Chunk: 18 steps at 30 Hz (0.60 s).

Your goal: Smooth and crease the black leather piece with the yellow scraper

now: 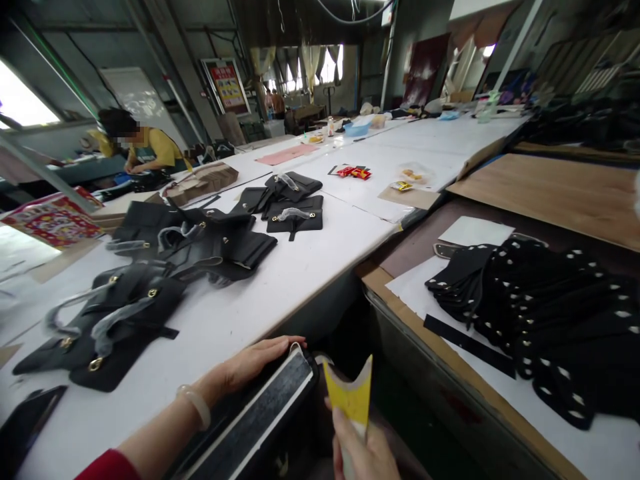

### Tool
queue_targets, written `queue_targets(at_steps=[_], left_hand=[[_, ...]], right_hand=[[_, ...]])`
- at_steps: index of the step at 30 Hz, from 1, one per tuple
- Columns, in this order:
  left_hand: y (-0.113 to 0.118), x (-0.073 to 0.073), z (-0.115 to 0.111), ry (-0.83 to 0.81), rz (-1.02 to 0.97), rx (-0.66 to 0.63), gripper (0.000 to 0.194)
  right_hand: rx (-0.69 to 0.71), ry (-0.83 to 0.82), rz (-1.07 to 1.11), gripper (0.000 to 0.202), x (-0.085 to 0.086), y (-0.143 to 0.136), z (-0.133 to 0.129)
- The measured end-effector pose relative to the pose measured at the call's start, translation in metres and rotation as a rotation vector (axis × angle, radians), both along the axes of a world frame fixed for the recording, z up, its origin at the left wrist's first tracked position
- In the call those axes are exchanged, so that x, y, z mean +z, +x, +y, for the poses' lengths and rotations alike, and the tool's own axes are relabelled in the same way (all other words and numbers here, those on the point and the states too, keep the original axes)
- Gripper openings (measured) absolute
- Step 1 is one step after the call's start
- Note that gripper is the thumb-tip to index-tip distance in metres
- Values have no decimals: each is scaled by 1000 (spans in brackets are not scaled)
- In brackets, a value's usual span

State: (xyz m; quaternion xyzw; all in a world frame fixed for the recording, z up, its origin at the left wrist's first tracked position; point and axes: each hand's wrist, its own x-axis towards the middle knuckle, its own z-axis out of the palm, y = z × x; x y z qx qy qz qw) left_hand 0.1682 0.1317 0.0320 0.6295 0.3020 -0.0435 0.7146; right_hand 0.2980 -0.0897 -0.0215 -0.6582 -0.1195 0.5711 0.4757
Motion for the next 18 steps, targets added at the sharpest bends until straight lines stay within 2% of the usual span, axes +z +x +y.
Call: queue_targets(at_steps=[3, 5, 7, 11, 14, 18], left_hand=[[-2, -4, -1, 6, 13, 2, 56], [-2, -8, -1, 30, -2, -4, 53], [-3, -13, 0, 37, -19, -6, 52], [-3, -18, 0, -72, -76, -1, 52], [-3, -16, 0, -138, -101, 8, 50], [-3, -14, 1, -132, -117, 0, 47]], right_hand=[[-98, 82, 4, 62, 13, 6, 38], [-115, 85, -40, 66, 12, 4, 60], [-89, 44, -112, 70, 4, 3, 71], [4, 51, -206, 72, -16, 4, 67], [5, 75, -202, 77, -29, 2, 60], [-5, 43, -231, 82, -30, 2, 57]])
